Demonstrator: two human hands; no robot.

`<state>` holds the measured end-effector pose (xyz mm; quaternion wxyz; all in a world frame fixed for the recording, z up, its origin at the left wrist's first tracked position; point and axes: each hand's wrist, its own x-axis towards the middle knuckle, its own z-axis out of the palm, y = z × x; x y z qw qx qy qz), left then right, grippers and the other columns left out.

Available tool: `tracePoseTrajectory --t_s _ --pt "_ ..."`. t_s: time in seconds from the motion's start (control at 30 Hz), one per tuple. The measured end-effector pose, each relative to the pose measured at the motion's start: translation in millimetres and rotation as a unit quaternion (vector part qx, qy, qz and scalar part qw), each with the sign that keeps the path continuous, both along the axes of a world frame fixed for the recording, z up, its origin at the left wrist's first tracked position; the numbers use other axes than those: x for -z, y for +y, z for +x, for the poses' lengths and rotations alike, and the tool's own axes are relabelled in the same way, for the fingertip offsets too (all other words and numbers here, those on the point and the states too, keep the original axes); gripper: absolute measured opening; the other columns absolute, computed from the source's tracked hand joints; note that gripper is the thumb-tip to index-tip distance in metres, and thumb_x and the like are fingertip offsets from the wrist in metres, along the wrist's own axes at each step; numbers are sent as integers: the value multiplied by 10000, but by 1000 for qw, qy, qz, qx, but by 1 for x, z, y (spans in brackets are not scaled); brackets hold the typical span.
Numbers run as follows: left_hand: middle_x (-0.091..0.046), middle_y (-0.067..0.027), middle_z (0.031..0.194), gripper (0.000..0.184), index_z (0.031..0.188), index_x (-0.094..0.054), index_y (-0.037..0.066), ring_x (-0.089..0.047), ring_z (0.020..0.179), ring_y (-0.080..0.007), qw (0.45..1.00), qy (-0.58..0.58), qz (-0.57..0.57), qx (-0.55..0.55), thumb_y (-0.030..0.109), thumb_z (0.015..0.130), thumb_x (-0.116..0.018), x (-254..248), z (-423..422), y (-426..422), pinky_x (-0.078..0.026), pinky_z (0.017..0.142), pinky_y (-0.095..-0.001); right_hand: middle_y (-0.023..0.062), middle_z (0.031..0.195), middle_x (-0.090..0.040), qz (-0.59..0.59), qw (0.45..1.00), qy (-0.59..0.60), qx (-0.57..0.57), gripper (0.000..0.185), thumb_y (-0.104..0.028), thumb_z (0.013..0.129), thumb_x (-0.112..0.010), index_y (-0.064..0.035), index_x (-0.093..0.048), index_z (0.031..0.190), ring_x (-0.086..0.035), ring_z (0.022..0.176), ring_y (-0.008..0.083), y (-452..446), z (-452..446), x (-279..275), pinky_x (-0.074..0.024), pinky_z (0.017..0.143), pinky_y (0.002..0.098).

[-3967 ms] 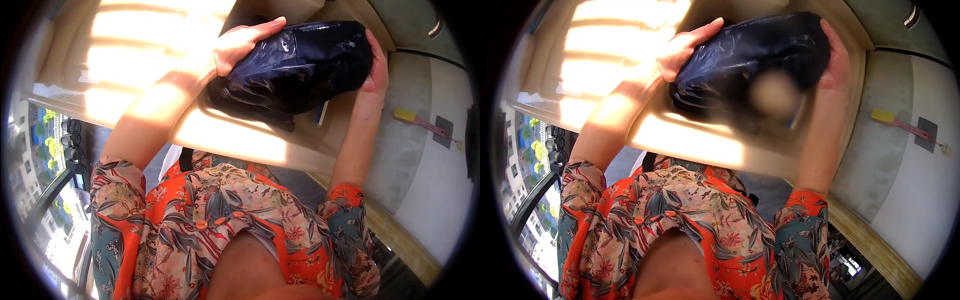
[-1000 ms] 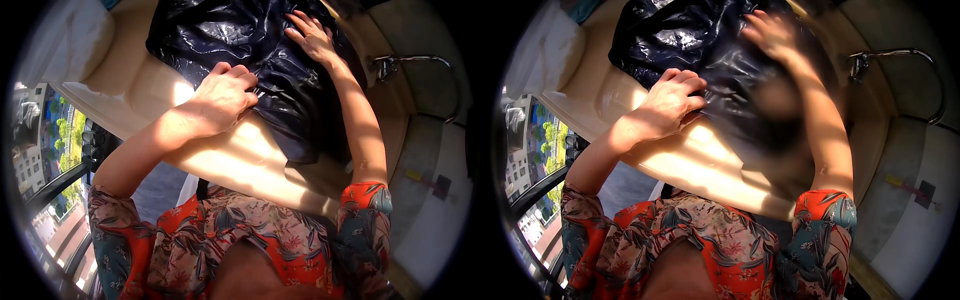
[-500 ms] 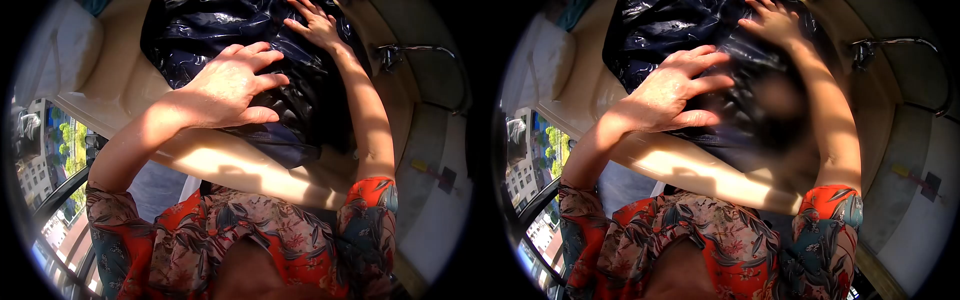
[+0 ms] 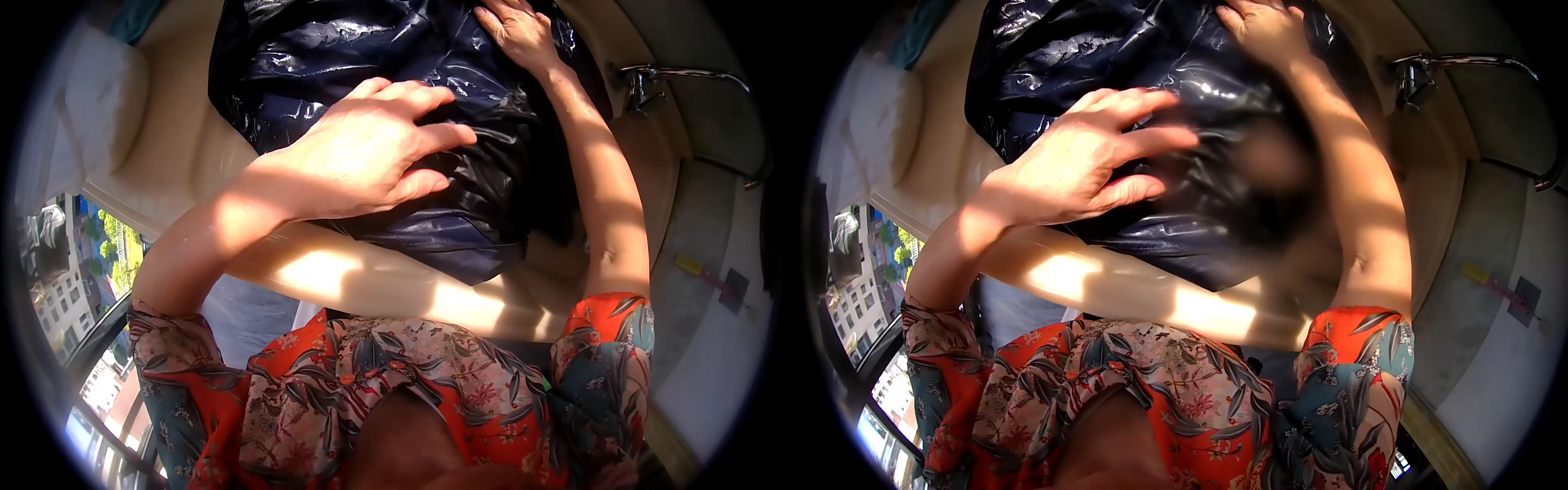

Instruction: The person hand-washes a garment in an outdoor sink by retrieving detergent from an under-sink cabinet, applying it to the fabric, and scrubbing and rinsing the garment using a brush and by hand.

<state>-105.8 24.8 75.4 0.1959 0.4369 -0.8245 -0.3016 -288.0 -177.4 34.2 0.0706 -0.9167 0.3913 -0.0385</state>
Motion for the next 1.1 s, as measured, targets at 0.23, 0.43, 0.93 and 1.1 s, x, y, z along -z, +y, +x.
tracePoseTrajectory --t_s 0.23,0.43,0.93,1.1 --pt "-218 -88 1495 991 1419 -285 121 -150 1395 -282 957 -249 -107 -103 754 688 -501 37 18 -11 -93 1093 -535 82 1379 -428 -11 1000 -14 -2 484 -427 870 -514 -174 -502 1283 -399 1257 292 6 -2 -4 -304 1014 450" --pt "-217 -104 1492 990 1416 -304 142 -151 1390 -302 961 -229 -117 -98 776 676 -479 33 23 -4 -76 1092 -539 95 1387 -413 -8 999 -28 -15 551 -465 854 -543 -141 -485 1296 -379 1272 294 13 -2 -12 -301 1023 449" --pt "-305 -97 1453 612 1205 -578 250 -169 1377 -341 975 -155 -151 -46 632 727 -552 18 15 6 -125 1048 -575 90 1329 -479 -58 997 -46 -39 363 -270 920 -475 -169 -519 1266 -441 1225 283 4 -10 -14 -360 987 399" --pt "-309 -104 1449 619 1219 -571 254 -172 1374 -350 976 -155 -148 -42 627 725 -564 20 11 -1 -137 1048 -586 96 1281 -521 -68 993 -73 -60 338 -212 904 -493 -160 -542 1235 -484 1180 284 -4 -18 -10 -396 968 391"
